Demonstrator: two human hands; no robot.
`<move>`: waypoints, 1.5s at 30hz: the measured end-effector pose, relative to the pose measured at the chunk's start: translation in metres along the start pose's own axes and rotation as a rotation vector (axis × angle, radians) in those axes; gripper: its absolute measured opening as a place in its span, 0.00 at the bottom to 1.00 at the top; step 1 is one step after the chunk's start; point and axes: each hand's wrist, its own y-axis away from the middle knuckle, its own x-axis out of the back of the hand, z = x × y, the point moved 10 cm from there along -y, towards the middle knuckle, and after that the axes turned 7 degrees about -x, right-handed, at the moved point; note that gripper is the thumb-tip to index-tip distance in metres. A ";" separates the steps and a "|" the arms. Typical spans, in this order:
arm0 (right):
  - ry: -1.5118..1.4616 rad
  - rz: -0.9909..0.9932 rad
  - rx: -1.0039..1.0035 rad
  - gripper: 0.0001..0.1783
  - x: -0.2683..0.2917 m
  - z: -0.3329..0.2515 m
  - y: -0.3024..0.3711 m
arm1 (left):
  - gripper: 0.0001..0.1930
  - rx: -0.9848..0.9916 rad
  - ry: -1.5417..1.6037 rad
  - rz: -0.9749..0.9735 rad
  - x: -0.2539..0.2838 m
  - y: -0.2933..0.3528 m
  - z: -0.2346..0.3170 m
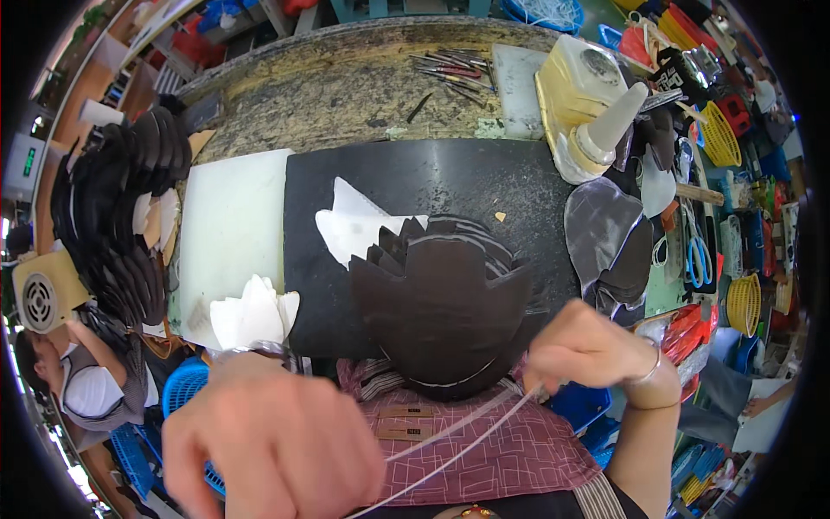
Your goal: The person attaches white reinforcement inserts and fabric lining pieces onto shoe upper panels by hand, presses them together, and bundles the assembled components with a rubber band.
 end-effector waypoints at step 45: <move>-0.150 0.922 0.309 0.45 0.019 0.048 -0.044 | 0.49 0.845 -1.216 1.220 0.079 0.218 0.050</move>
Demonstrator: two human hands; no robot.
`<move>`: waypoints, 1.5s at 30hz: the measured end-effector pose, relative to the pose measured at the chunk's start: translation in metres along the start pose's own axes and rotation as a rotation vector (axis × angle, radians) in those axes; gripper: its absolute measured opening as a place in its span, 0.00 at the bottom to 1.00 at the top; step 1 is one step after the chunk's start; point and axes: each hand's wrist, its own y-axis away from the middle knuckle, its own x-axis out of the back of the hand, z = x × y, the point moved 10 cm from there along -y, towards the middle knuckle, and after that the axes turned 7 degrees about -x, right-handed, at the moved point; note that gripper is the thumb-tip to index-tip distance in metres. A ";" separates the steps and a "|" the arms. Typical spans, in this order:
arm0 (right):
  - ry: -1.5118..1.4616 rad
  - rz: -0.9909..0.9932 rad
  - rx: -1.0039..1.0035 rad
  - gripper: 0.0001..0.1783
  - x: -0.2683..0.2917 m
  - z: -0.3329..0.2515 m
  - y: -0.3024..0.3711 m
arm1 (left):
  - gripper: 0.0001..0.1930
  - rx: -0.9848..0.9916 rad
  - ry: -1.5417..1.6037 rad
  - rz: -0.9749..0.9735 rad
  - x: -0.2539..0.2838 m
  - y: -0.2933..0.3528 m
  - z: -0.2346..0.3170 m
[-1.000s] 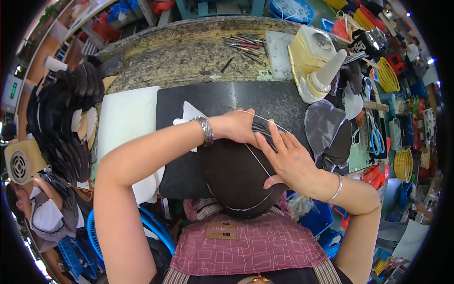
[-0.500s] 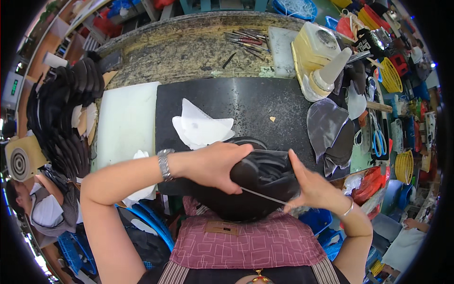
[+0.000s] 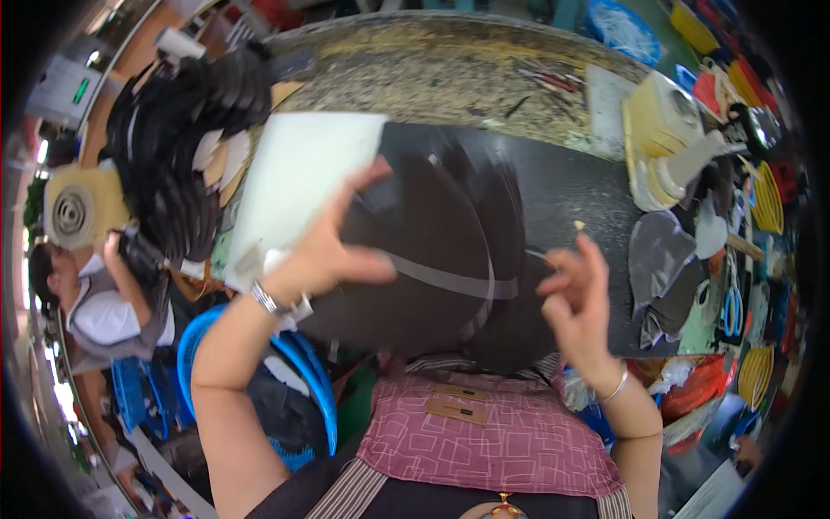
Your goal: The person attaches white reinforcement inserts and fabric lining pieces onto shoe upper panels by hand, presses them together, and bundles the assembled components with a rubber band.
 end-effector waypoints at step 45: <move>1.064 -0.496 0.810 0.10 -0.392 -0.070 -0.215 | 0.18 -0.599 -1.721 0.948 0.108 0.105 0.040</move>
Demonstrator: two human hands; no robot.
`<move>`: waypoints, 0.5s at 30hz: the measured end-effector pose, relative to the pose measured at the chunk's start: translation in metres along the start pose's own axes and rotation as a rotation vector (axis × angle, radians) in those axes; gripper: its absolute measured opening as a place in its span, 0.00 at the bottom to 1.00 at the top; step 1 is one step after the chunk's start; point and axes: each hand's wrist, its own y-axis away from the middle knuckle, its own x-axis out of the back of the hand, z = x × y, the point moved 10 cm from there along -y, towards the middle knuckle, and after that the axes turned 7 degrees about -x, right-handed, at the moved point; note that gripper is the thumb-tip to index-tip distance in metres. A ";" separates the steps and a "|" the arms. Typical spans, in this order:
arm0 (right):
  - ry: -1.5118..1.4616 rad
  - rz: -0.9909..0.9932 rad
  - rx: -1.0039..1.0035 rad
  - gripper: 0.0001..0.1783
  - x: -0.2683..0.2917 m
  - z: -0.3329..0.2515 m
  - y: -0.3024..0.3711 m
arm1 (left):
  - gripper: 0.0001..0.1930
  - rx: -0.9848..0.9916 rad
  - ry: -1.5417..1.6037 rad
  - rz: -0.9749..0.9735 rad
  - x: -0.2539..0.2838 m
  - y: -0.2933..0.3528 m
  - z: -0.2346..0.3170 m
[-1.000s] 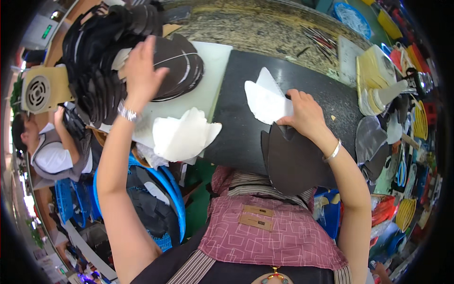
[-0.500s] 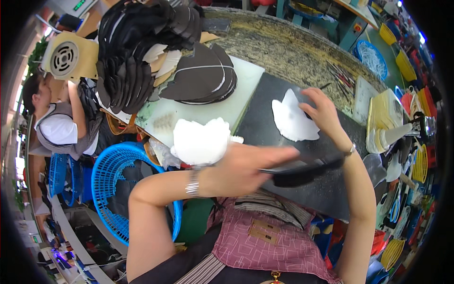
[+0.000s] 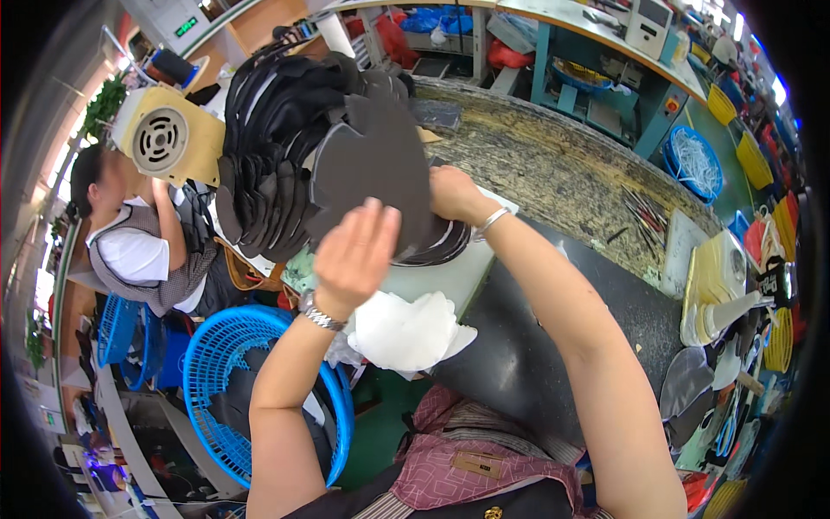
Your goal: The person attaches white reinforcement inserts and fabric lining pieces onto shoe upper panels by hand, presses them together, and bundles the assembled components with a rubber band.
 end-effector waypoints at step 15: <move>-0.971 -0.058 0.159 0.17 0.075 -0.040 0.014 | 0.38 0.147 0.676 -0.564 -0.106 0.046 0.043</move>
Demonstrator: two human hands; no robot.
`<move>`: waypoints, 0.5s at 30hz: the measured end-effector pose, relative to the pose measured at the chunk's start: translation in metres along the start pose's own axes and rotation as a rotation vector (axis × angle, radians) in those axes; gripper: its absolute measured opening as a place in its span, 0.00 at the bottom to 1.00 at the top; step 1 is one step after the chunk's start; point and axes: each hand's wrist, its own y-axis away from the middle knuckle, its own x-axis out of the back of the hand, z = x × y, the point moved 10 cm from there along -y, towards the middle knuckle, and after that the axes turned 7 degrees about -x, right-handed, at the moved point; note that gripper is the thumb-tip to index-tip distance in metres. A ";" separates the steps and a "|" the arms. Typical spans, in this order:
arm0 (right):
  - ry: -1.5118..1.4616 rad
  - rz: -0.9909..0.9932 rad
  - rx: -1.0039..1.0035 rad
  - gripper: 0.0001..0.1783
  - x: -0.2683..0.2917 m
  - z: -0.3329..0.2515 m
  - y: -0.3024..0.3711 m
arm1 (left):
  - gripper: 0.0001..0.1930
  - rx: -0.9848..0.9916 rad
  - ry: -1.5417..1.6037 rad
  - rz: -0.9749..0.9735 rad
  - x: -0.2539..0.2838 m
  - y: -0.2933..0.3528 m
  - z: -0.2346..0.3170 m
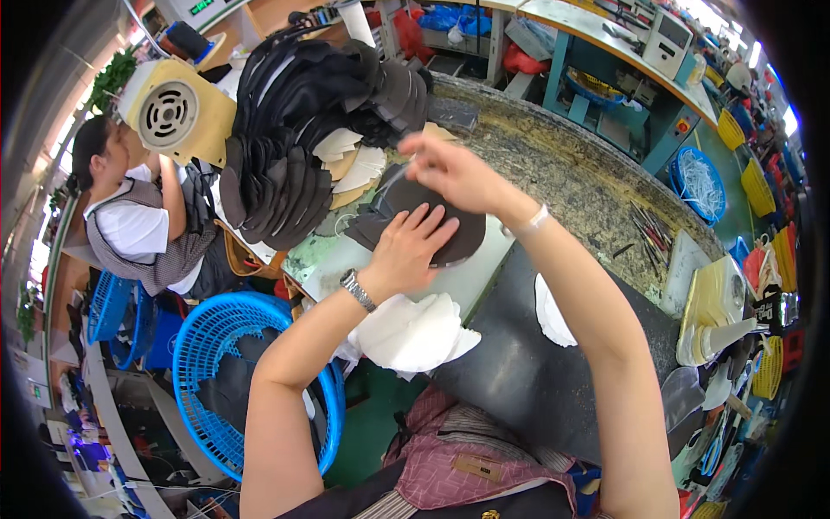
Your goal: The person attaches white reinforcement inserts and fabric lining pieces onto shoe upper panels by hand, presses them together, and bundles the assembled components with a rubber band.
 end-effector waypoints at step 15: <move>0.923 0.179 -0.663 0.27 0.080 0.069 0.223 | 0.40 0.086 0.465 -0.185 0.013 0.031 -0.010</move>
